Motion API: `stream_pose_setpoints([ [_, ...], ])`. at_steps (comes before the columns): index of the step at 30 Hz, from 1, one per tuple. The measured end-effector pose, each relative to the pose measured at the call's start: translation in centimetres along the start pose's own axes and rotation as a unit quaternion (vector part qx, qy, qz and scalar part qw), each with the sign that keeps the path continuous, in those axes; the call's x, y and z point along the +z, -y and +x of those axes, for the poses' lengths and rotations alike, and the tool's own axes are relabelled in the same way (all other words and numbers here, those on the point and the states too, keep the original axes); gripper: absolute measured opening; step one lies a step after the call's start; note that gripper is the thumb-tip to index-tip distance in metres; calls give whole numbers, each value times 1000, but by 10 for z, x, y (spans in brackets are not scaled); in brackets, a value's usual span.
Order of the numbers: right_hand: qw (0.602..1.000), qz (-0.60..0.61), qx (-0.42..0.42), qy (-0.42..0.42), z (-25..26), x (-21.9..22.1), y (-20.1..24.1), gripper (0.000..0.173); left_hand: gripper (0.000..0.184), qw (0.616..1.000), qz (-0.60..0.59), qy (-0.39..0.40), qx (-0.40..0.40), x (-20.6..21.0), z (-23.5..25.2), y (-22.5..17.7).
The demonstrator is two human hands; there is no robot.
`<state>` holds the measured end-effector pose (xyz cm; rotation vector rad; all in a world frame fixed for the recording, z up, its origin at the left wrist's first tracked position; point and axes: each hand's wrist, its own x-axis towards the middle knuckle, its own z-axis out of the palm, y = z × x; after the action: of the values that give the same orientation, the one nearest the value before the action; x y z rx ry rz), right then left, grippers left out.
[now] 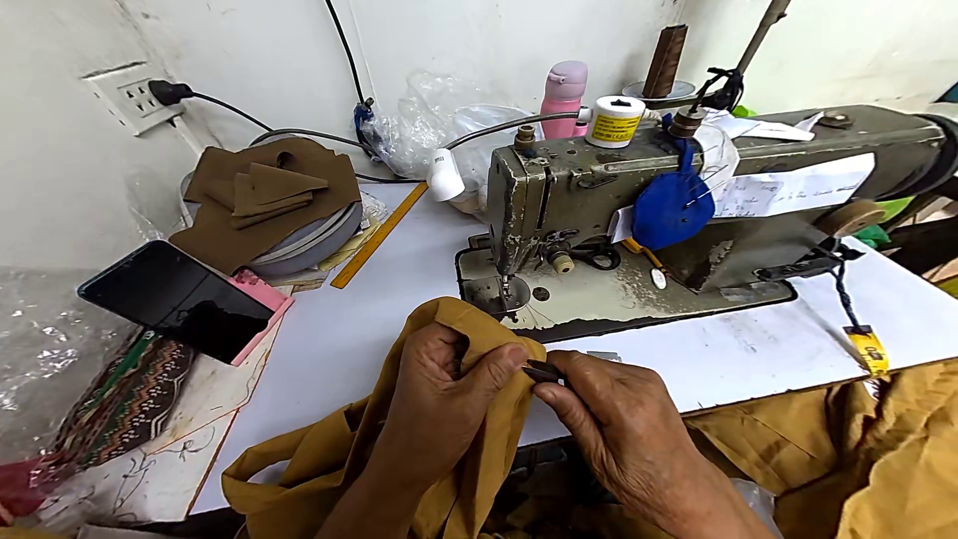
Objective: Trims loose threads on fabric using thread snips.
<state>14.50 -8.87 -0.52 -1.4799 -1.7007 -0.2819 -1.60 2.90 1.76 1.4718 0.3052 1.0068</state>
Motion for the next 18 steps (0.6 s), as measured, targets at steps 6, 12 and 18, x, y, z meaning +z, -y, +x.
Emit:
stream_pose_setpoints([
  [6,1000,-4,5,1,0,-1,-1,44,17,1000,8,3,-1,-1,0,0],
  [12,990,67,-44,112,-13,-6,16,42,13,1000,21,-19,2,-1,2,2],
  [18,990,89,1,111,-15,-15,27,39,14,1000,25,-11,6,0,1,1],
])
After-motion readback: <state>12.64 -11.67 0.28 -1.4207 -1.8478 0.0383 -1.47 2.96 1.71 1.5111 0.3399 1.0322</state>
